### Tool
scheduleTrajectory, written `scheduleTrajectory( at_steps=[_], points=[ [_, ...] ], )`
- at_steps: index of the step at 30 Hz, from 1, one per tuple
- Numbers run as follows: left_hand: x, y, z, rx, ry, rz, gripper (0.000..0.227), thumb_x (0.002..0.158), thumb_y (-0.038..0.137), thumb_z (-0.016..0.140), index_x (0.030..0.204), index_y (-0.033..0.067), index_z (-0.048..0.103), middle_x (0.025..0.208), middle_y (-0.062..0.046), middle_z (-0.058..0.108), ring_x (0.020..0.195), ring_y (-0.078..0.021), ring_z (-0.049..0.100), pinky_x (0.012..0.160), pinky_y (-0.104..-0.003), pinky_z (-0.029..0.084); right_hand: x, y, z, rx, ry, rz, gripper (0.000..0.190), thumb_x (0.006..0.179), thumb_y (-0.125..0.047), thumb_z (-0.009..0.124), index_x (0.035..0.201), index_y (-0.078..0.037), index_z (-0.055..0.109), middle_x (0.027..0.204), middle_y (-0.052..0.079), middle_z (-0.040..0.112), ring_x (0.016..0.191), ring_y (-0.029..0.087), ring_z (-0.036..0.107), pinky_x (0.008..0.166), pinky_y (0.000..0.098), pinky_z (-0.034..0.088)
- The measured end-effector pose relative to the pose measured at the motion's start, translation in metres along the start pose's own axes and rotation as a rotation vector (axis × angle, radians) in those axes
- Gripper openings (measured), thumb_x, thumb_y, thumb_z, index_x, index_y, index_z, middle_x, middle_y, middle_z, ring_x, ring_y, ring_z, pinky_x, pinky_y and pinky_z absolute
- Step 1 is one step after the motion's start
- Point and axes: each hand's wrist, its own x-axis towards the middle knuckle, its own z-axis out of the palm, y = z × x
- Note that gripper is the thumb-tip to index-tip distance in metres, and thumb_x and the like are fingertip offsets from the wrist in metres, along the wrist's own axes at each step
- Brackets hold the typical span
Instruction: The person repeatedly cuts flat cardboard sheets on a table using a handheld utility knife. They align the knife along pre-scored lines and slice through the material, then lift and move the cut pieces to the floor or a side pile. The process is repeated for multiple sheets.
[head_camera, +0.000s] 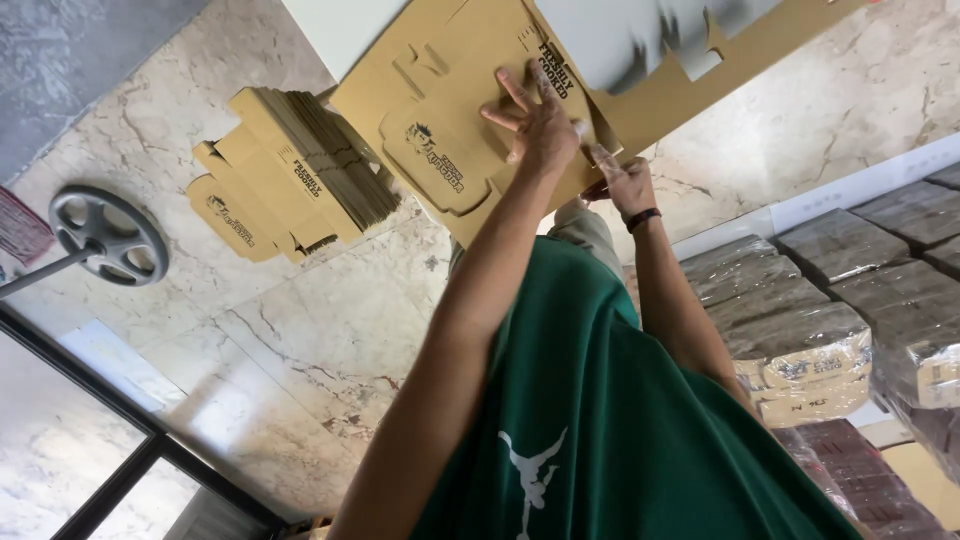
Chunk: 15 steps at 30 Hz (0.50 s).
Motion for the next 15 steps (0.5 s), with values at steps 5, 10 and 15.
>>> scheduleTrajectory(
  at_steps=[5,10,15],
  points=[
    [0.004,-0.022,-0.012,0.426,0.064,0.133,0.079,0.103,0.033,0.059,0.165,0.0320,0.009,0.169,-0.019,-0.009,0.148,-0.0633,0.009,0.100,-0.077,0.042,0.018,0.012,0.001,0.279,0.048,0.262,0.070,0.082,-0.054,0.073,0.125,0.000,0.065,0.139,0.025,0.062,0.069,0.035,0.075,0.062,0.0448,0.068],
    [0.005,-0.037,-0.006,0.626,0.006,0.306,0.110,0.093,0.037,0.080,0.166,0.0388,-0.002,0.162,-0.013,-0.032,0.150,-0.0600,-0.012,0.105,-0.089,0.024,0.022,0.028,0.013,0.341,0.047,0.271,0.079,0.079,-0.059,0.073,0.132,0.000,0.066,0.129,0.024,0.065,0.075,0.033,0.074,0.066,0.0448,0.069],
    [0.007,-0.035,0.010,0.503,0.031,0.264,0.112,0.089,-0.017,0.050,0.164,0.0419,-0.008,0.161,-0.010,-0.037,0.147,-0.0590,-0.025,0.097,-0.093,0.025,0.019,0.047,0.012,0.189,0.086,-0.149,0.025,0.097,0.000,0.051,0.115,0.002,0.069,0.140,0.014,0.060,0.139,0.027,0.056,0.104,0.0241,0.058]
  ],
)
